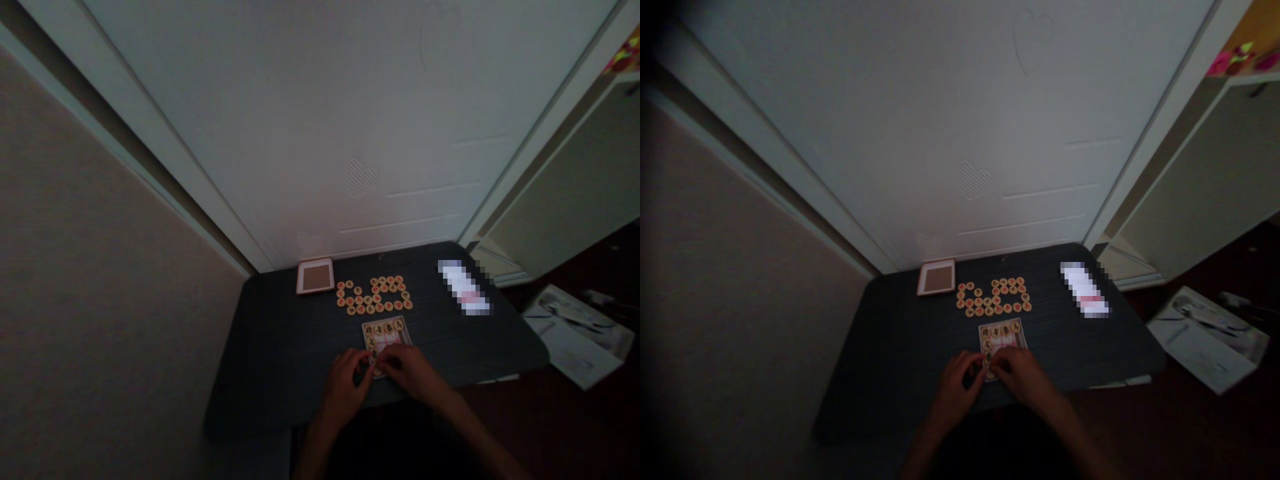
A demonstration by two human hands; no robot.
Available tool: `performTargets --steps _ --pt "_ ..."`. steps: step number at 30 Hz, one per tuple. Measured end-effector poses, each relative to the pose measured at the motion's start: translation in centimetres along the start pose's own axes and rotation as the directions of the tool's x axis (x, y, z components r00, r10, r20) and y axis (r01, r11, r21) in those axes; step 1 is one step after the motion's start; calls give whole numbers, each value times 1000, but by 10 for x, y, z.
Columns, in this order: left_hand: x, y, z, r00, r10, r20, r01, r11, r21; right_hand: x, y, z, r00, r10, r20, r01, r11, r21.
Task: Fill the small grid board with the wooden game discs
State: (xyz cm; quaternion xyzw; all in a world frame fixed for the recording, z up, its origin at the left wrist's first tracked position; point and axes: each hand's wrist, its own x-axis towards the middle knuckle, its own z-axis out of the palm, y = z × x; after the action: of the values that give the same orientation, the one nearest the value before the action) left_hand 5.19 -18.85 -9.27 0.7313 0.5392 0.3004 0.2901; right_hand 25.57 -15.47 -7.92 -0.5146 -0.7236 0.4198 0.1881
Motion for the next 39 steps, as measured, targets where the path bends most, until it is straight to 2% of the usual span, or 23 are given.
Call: performTargets --steps 4,10,15,24,32,39 --pt "0 1 0 1000 -2 -5 2 1000 -4 0 3 1 1000 -18 -9 18 1000 14" --pt "1 2 -2 1000 2 -2 -2 1000 9 -1 5 1 986 -47 -158 52 998 25" --pt "1 3 -2 1000 7 -21 -7 1000 14 1 5 5 990 -44 -136 55 996 75" --pt "1 2 -2 1000 5 -16 -5 1000 7 4 0 3 976 -62 -208 76 995 61" --pt "1 2 -3 1000 7 -15 -7 1000 -4 8 4 5 968 -106 -229 126 989 76" --pt "2 5 -4 1000 8 -13 -8 1000 -5 9 6 2 969 -101 -228 116 992 53"
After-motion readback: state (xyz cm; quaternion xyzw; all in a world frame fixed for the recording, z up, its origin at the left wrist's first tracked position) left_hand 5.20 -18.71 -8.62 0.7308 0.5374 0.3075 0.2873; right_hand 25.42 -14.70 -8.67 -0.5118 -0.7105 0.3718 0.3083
